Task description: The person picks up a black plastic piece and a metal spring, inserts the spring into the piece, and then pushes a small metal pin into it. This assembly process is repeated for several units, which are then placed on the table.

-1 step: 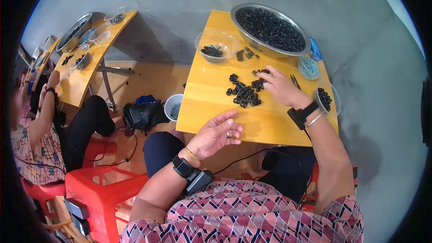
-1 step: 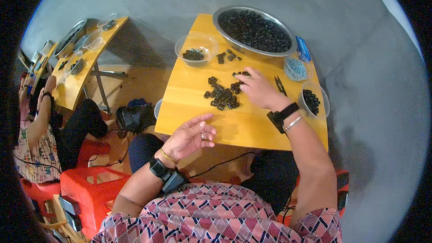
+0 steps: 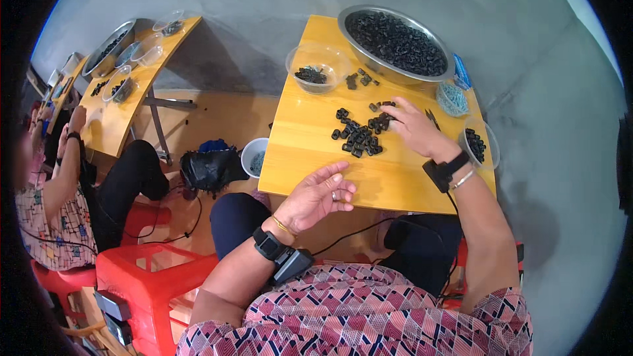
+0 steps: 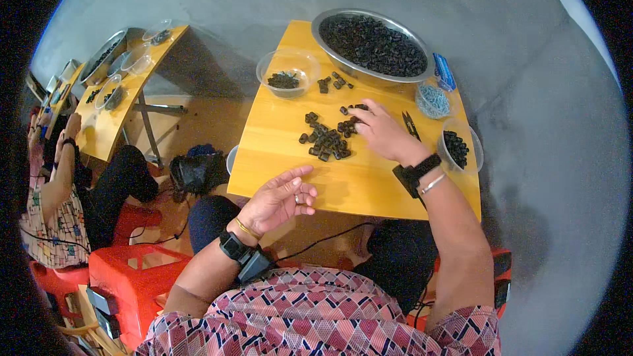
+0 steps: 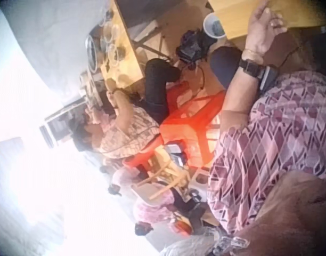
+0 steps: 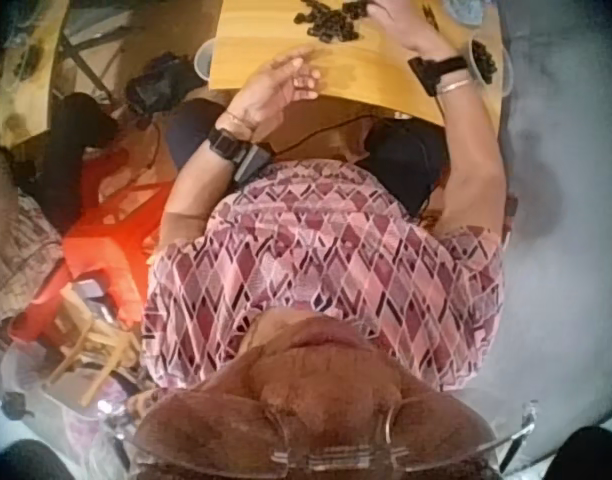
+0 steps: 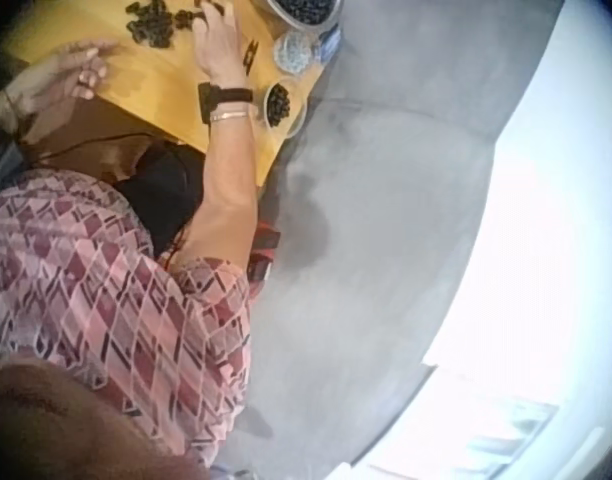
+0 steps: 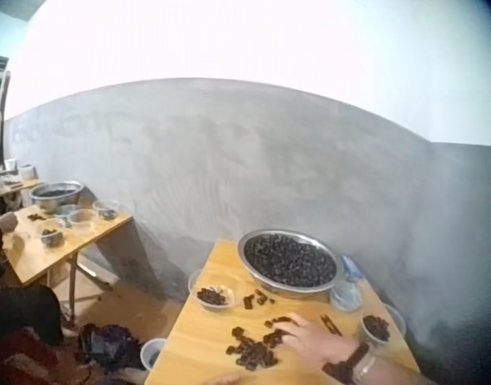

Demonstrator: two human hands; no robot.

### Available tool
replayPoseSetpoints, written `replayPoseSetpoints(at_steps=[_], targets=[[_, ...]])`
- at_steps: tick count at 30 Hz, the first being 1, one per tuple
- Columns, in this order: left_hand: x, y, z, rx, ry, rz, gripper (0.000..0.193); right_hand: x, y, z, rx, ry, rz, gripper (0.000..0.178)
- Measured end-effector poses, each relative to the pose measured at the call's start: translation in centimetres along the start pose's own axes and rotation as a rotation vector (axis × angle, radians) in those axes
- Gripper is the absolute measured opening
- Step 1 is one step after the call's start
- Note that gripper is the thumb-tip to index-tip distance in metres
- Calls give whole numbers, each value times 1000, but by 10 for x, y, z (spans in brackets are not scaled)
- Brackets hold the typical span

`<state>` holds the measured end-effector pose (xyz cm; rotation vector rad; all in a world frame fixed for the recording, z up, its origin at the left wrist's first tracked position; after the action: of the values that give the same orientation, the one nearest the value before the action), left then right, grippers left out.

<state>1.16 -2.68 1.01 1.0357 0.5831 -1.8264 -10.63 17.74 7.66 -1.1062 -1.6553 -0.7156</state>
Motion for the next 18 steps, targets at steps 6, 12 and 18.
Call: replayPoseSetpoints(at_steps=[6,12,18], targets=[[0,0,-2,5,-13,7,38,-15,52,-16,-11,8,-68,46],[0,1,-2,-16,-32,8,36,-44,60,-53,-38,-2,-167,51],[2,4,-2,-4,-41,-7,37,-33,55,-52,4,-134,-217,51]])
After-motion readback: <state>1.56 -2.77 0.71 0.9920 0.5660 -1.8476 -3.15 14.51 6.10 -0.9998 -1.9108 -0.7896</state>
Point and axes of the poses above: each hand's wrist, its own y-axis away from the middle knuckle, its own x-axis out of the back of the hand, z = x × y, the point moved 3 cm from there along -y, towards the middle knuckle, and after that the axes turned 11 degrees about -x, right-handed, at the moved point
